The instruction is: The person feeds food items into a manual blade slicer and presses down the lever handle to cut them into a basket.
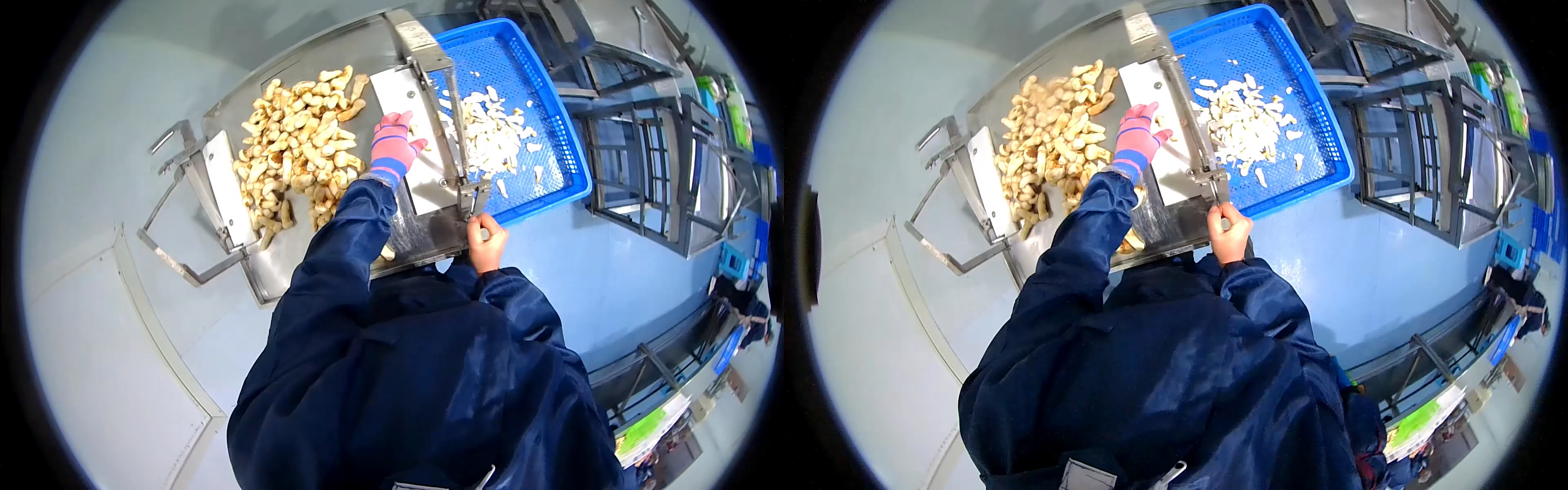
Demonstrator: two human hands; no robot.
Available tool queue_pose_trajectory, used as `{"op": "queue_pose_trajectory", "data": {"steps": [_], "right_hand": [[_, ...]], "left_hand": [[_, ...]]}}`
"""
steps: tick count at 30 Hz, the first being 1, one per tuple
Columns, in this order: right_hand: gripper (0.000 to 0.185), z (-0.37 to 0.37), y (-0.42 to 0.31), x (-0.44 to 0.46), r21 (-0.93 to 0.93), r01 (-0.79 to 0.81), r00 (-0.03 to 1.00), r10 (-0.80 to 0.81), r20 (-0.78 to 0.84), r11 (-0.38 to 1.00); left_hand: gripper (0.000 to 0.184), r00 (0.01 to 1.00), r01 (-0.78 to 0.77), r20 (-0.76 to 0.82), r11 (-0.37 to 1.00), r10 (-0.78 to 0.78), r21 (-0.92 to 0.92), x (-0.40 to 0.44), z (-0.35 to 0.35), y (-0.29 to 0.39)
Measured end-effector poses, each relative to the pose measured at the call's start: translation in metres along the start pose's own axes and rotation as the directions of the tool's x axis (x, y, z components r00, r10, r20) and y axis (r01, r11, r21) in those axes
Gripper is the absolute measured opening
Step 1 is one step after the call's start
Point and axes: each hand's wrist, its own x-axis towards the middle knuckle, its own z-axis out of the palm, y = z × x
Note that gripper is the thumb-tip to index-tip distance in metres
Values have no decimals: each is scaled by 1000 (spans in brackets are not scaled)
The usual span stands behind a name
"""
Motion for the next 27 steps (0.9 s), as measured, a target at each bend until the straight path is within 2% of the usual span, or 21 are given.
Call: {"op": "queue_pose_trajectory", "data": {"steps": [2, 3, 5, 7, 9, 10, 12, 15, 16, 18, 19, 20, 22, 23, 24, 25, 26, 27], "right_hand": [[20, 1, 1, 1, 4, 13, 1000, -13, -11, 1000], [20, 0, 0, 0, 5, 14, 1000, -14, -14, 1000], [19, -2, -2, -1, -26, -16, 1000, 16, -2, 1000], [18, -2, -3, 0, -10, -22, 1000, 22, -5, 1000], [17, -3, -6, 0, -21, -31, 999, 30, -12, 999], [16, -2, -6, 1, -21, -20, 1000, 19, -23, 1000], [16, -4, -7, 0, -34, -25, 1000, 24, -14, 999], [17, -5, -7, 0, -8, -12, 1000, 12, -17, 1000], [18, -6, -8, 0, 2, -34, 999, 34, -1, 999], [19, -8, -11, 1, 7, -27, 1000, 27, -2, 1000], [19, -9, -11, 1, 11, -24, 1000, 24, 0, 1000], [19, -7, -7, 1, 6, -13, 1000, 13, -2, 1000], [19, -9, -8, 2, 26, -9, 1000, 9, -19, 1000], [18, -8, -8, 1, 37, -7, 1000, 7, -13, 999], [17, -5, -3, 1, 52, -7, 1000, 7, -13, 999], [17, -4, -3, 1, 35, 23, 999, -21, -33, 999], [17, -5, -2, 1, 25, 15, 1000, -15, -9, 1000], [17, -5, -2, 2, 12, 8, 1000, -8, 14, 1000]], "left_hand": [[60, 991, -121, 59, 993, 122, -18, 4, 7, 6], [61, 979, -205, 1, 977, 205, -62, 3, 14, 15], [59, 968, -252, -10, 968, 252, -1, 0, 18, 22], [40, 952, -303, -19, 950, 305, 79, -10, 27, 26], [29, 926, -368, -58, 926, 373, 87, -28, 40, 25], [25, 966, -247, 51, 960, 255, -133, -41, 57, 13], [17, 920, -380, 125, 923, 371, 61, -53, 28, 33], [18, 894, -375, 257, 927, 368, -25, -55, 18, 25], [13, 837, -489, 282, 872, 469, 2, -50, 19, 8], [9, 939, -339, 92, 934, 330, 113, -39, 30, -35], [10, 991, -131, 14, 991, 132, -36, -31, 20, -37], [12, 996, 81, -30, 978, -88, -193, -24, 6, -31], [14, 964, 171, -102, 865, -246, -471, 3, -6, -10], [16, 972, 128, -127, 897, -198, -424, 20, -6, 2], [17, 935, 351, 184, 720, -304, -599, 35, -19, 31], [30, 972, 183, 234, 683, -19, -707, 47, -15, 40], [39, 963, 85, 261, 838, 71, -539, 61, -14, 45], [48, 937, -30, 317, 937, 147, -347, 71, -19, 46]]}}
